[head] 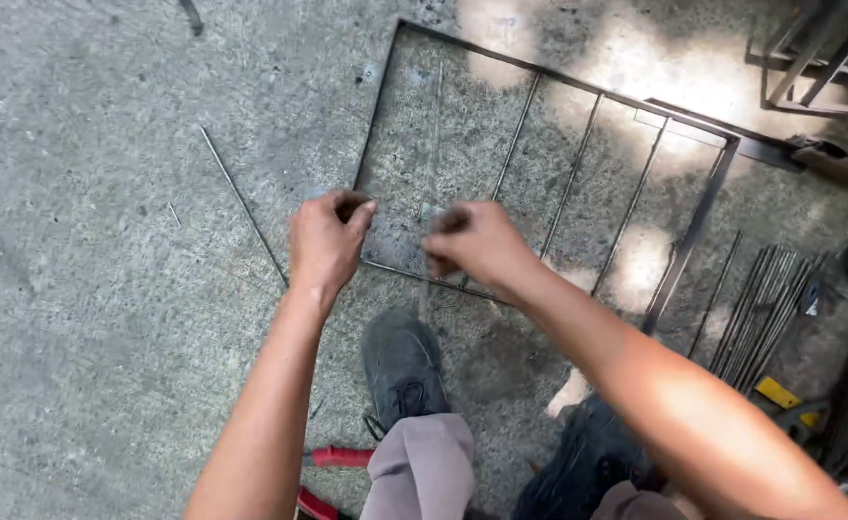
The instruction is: Welding metal rods into a rectangular frame using a spacer for alignment to create a grid
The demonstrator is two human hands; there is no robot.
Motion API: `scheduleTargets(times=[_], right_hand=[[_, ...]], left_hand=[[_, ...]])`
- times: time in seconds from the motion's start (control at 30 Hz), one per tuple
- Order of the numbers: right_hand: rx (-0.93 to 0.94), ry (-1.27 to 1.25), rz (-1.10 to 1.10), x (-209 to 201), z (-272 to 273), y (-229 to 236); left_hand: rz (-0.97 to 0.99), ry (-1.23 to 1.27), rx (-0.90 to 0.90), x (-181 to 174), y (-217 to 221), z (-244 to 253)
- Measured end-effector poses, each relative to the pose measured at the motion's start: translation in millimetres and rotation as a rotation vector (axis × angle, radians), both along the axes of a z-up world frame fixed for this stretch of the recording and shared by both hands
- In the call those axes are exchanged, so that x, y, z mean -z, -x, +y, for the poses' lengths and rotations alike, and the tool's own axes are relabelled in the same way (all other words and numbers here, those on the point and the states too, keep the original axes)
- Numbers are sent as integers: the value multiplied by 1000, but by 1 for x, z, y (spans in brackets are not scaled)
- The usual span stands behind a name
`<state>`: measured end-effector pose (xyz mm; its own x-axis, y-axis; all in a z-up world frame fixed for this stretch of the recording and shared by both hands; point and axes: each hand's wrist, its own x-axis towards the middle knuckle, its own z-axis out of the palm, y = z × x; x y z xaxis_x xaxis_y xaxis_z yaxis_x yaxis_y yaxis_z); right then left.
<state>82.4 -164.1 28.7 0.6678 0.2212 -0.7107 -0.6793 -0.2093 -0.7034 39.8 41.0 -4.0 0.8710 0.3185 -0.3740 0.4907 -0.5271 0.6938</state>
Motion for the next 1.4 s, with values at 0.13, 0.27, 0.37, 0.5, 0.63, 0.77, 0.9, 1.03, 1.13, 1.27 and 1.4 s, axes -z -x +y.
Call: scheduleTargets(times=[0.13,0.27,0.37,0.5,0.63,0.77,0.9,1.03,1.13,1.27,1.4], right_hand=[[105,-45,47,57,22,-17],[138,8,38,61,31,-26],[106,46,3,67,29,-21],[22,39,5,62,21,-23],[-46,75,-77,49,10,-23],[-186,408,-424,89,-29,-22],[-454,784,-670,113,-55,-6],[-527,740,-710,101,-47,6],[-514,720,-778,107,-48,7],[-511,716,-769,104,-51,5],[-560,749,-796,111,-51,3]], left_hand=[[127,199,-72,-2,-2,4],[101,241,167,4,-15,2],[83,138,291,38,-26,-4],[69,-71,335,69,-43,-18],[159,-89,279,73,-55,-19],[164,-106,245,92,-54,-22],[119,-93,248,107,-54,-26],[133,-67,261,92,-55,-28],[167,-38,220,92,-51,-31],[168,-23,201,100,-50,-35],[176,-53,201,121,-51,-37]])
